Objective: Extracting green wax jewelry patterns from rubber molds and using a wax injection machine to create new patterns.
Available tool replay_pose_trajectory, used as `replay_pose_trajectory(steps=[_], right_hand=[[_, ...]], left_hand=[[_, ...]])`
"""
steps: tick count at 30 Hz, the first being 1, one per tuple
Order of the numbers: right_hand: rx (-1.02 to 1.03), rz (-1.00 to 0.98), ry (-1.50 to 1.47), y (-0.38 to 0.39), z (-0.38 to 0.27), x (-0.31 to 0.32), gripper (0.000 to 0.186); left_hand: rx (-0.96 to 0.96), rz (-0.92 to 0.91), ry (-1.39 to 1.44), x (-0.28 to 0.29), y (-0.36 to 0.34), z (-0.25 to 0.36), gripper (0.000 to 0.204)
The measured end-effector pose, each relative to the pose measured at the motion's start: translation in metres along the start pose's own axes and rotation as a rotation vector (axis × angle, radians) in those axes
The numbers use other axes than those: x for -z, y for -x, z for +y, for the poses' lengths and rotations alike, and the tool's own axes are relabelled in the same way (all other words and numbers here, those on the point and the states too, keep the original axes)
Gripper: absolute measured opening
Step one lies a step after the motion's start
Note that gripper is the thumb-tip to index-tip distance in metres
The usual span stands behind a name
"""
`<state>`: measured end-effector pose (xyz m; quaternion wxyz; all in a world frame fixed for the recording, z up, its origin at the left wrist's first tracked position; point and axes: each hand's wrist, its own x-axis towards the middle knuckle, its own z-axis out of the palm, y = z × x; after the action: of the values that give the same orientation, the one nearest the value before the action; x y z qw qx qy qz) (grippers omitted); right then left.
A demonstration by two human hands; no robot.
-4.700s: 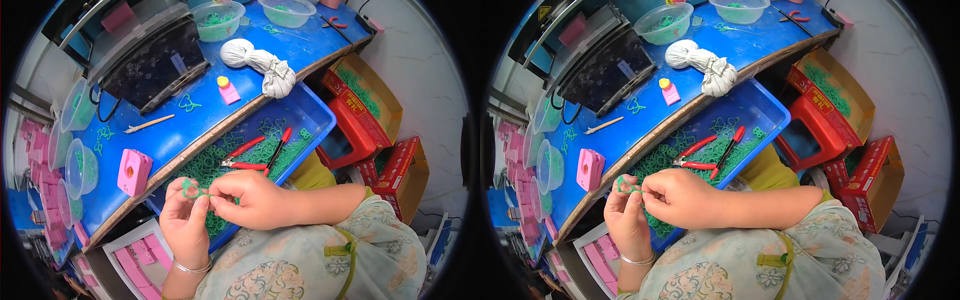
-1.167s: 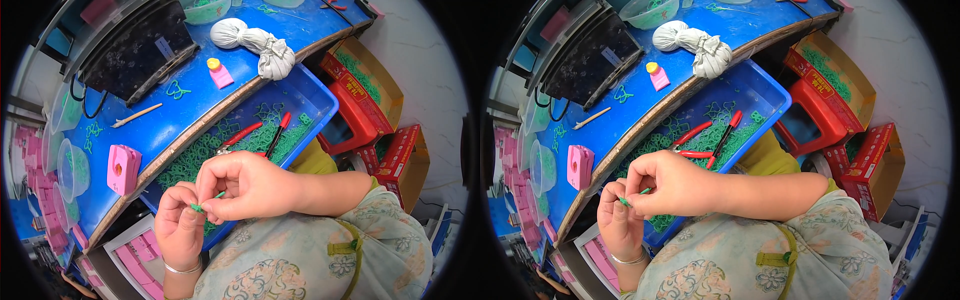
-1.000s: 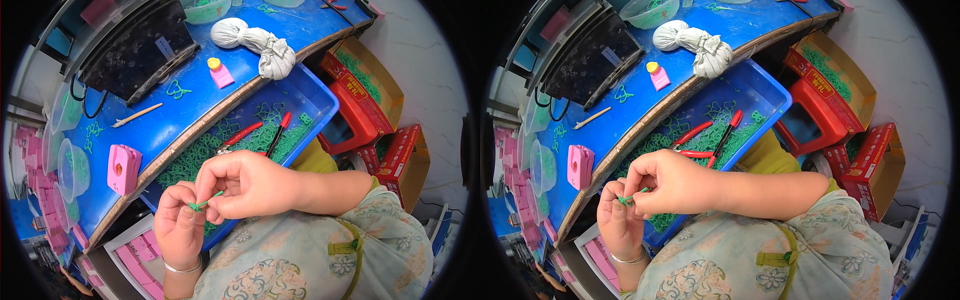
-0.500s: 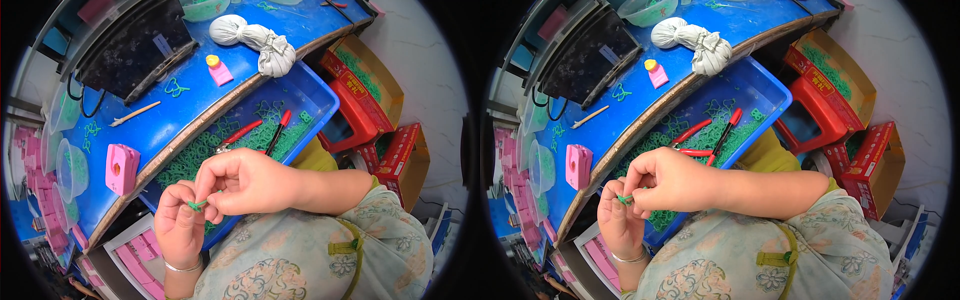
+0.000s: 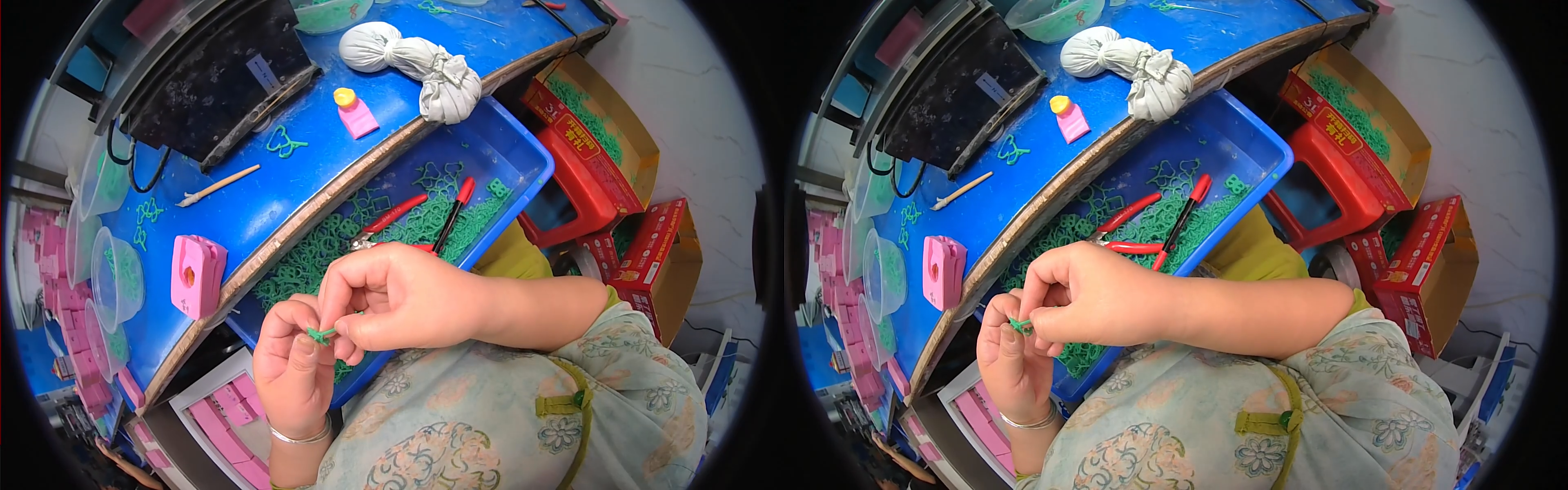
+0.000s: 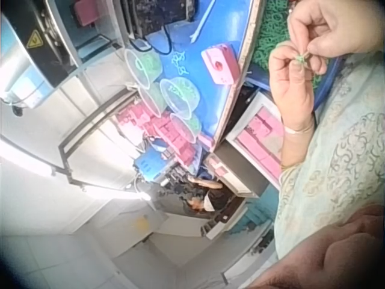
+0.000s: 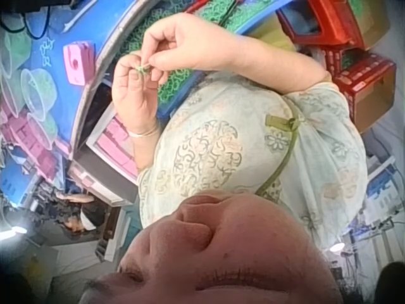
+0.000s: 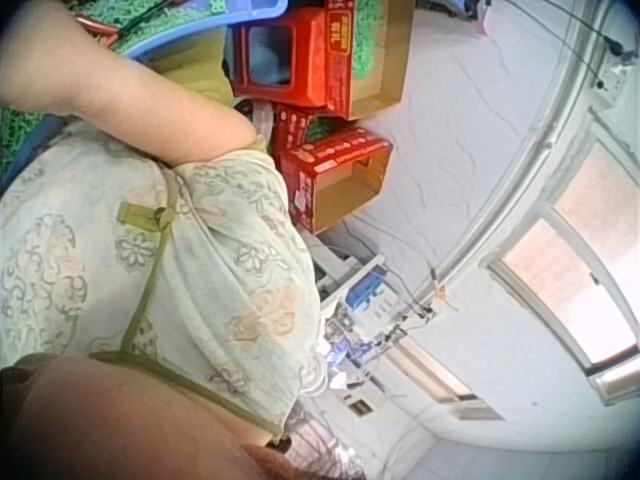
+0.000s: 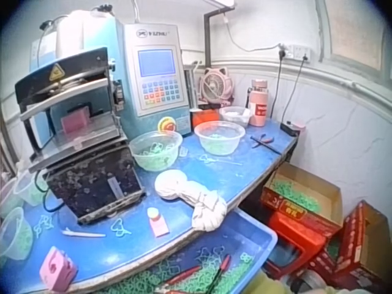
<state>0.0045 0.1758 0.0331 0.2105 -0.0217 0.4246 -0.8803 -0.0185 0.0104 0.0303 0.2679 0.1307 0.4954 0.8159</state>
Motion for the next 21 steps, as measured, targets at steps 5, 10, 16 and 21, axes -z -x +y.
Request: replay_pose_trajectory(steps=[5,10,16,21], right_hand=[[0.004,0.002,-0.007,0.0004,-0.0002,0.0005,0.008],[0.009,0.001,-0.004,-0.0003,0.0007,0.0014,0.008],[0.02,0.002,-0.011,0.001,0.0005,0.0003,0.01],[0.061,0.035,0.189,0.0001,0.0007,0.0001,0.012]], left_hand=[[0.003,-0.01,0.005,0.0001,-0.0002,-0.0005,0.021],[0.007,-0.005,0.008,-0.0007,-0.0002,-0.0003,0.021],[0.026,0.012,0.013,0.0005,0.0012,-0.0005,0.022],[0.047,0.008,0.013,0.0068,0.0025,-0.0014,0.025]])
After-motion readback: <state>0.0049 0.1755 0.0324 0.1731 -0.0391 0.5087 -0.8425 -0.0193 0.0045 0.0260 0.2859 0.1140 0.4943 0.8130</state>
